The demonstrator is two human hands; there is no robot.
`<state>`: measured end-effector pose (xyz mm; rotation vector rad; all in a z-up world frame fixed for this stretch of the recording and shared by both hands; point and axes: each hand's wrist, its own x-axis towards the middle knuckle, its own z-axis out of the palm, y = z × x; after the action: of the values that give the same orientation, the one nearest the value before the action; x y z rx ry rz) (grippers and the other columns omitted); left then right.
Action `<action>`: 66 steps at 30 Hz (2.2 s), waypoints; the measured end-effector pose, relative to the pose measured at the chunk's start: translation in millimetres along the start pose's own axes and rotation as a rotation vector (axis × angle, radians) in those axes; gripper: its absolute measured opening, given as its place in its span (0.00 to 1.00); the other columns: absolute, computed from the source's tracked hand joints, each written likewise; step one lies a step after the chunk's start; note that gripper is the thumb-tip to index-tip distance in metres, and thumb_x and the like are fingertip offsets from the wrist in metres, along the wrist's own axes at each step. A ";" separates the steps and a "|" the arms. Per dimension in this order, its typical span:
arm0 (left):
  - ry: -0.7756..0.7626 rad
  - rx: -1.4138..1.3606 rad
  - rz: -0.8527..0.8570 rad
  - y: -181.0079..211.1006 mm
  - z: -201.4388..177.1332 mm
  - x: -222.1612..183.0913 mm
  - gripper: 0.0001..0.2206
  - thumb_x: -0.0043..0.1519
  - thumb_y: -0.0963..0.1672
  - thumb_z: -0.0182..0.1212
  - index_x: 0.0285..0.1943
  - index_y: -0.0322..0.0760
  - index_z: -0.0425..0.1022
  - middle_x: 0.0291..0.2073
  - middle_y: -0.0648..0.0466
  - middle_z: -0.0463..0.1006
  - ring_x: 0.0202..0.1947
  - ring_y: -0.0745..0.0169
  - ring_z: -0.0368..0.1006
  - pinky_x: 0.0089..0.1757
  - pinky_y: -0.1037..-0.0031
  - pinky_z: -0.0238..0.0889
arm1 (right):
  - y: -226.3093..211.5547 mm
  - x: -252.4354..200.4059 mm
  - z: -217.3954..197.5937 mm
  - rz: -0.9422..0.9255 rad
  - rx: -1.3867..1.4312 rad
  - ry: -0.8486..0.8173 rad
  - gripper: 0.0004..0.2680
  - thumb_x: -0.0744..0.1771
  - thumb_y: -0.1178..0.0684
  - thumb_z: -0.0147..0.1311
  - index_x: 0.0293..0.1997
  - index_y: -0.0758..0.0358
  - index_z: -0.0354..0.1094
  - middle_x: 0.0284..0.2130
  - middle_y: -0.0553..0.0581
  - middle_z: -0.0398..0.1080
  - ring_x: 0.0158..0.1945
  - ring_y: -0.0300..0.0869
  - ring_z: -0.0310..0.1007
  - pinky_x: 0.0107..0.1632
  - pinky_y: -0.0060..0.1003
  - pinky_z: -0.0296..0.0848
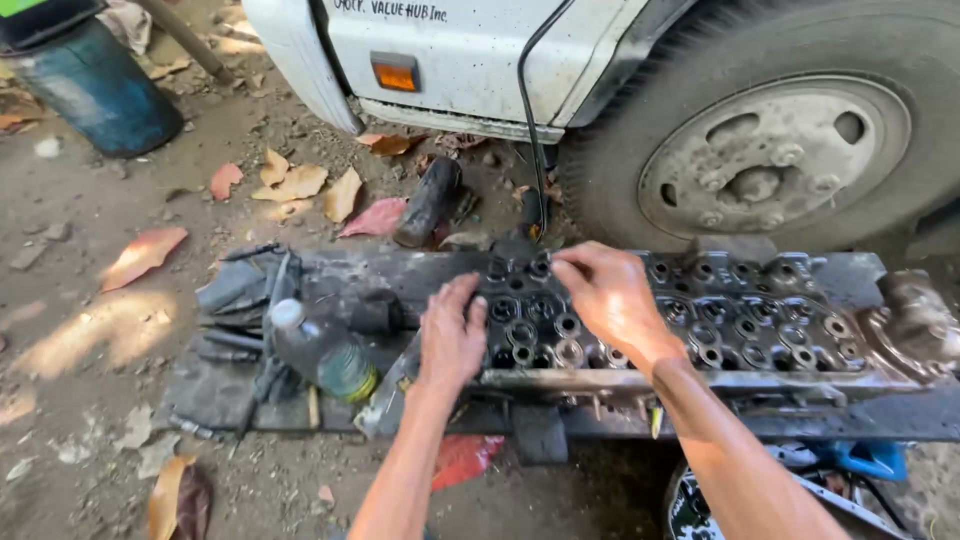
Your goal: The person is cleaning, inspecting, and sanding components of an engine cylinder head.
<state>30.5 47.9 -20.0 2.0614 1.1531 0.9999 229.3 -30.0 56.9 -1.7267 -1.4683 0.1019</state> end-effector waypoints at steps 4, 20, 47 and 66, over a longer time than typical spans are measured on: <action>-0.059 -0.077 -0.128 -14.2 7.5 -3.2 0.18 0.64 0.43 0.55 0.64 0.35 0.74 0.62 0.38 0.74 0.65 0.29 0.64 0.60 0.36 0.54 | 11.0 40.0 69.0 0.019 -0.030 -0.208 0.09 0.67 0.48 0.57 0.47 0.58 0.79 0.30 0.59 0.79 0.38 0.54 0.80 0.46 0.48 0.76; -0.236 -0.054 -0.166 -58.9 20.0 47.9 0.27 0.58 0.43 0.51 0.71 0.37 0.66 0.72 0.39 0.60 0.71 0.28 0.54 0.59 0.37 0.52 | 24.9 79.6 133.2 -0.131 -0.118 -0.257 0.02 0.65 0.57 0.60 0.36 0.57 0.77 0.23 0.60 0.76 0.33 0.55 0.79 0.37 0.48 0.76; -0.206 -0.338 -0.091 -71.8 21.7 54.0 0.29 0.53 0.39 0.52 0.68 0.29 0.69 0.64 0.38 0.72 0.70 0.20 0.53 0.63 0.35 0.45 | 25.3 82.3 126.2 -0.161 -0.056 -0.199 0.01 0.65 0.58 0.61 0.35 0.58 0.77 0.23 0.59 0.76 0.31 0.53 0.78 0.36 0.46 0.75; -0.165 -0.432 -0.092 -67.0 15.6 54.8 0.30 0.51 0.38 0.53 0.68 0.25 0.68 0.62 0.34 0.73 0.68 0.18 0.55 0.63 0.38 0.48 | 43.8 76.6 148.6 -0.029 -0.067 -0.278 0.05 0.65 0.52 0.59 0.30 0.60 0.76 0.19 0.58 0.75 0.29 0.53 0.78 0.34 0.45 0.74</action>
<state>32.1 125.4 -61.5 1.6957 0.8510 0.9208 204.8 116.0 -32.1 -1.7988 -1.7137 0.2910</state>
